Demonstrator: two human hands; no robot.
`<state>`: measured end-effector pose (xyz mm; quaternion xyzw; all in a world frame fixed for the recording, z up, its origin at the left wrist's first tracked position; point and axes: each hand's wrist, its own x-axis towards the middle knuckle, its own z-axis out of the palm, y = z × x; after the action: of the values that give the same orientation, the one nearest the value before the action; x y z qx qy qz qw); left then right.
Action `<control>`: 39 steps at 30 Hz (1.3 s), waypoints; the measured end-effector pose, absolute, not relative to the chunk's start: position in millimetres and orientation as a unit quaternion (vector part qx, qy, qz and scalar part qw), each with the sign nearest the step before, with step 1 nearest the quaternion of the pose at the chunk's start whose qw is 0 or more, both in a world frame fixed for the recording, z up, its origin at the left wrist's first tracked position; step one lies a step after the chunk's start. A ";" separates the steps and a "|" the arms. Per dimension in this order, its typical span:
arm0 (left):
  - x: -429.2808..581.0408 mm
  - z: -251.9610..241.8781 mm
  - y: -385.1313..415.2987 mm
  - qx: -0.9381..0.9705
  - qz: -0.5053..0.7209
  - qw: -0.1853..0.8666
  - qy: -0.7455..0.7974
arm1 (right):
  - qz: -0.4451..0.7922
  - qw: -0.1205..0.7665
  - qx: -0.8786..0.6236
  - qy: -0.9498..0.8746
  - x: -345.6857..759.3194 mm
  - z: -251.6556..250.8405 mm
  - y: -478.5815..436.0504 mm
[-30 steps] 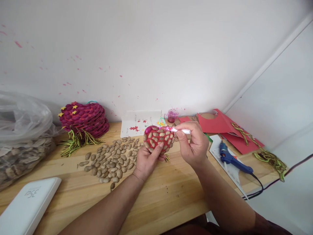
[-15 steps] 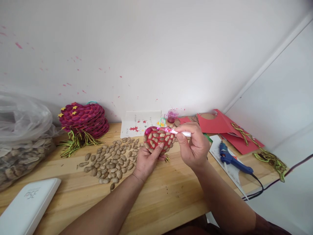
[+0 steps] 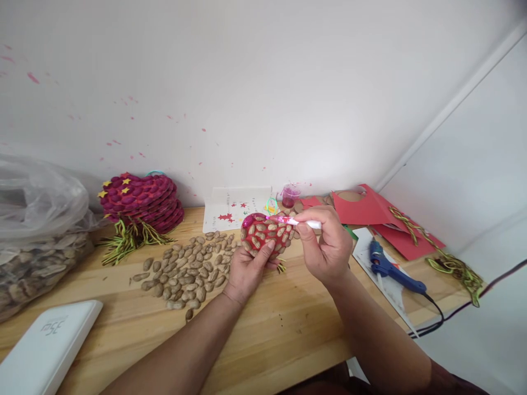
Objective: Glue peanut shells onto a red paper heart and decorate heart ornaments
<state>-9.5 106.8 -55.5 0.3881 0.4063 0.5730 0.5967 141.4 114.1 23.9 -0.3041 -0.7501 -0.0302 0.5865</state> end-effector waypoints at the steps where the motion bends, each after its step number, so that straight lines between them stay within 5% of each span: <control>1: -9.5 -55.3 106.8 0.386 0.573 0.598 0.407 | -0.032 0.586 -0.306 -0.749 141.4 24.0 114.2; 39: -11.4 -51.5 101.2 0.397 0.540 0.601 0.435 | 0.071 0.600 -0.365 -0.708 151.6 16.5 125.3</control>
<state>-11.4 101.2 -51.5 0.3975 0.4351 0.5402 0.6007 151.6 125.3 16.5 -0.3647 -0.7084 0.0710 0.6001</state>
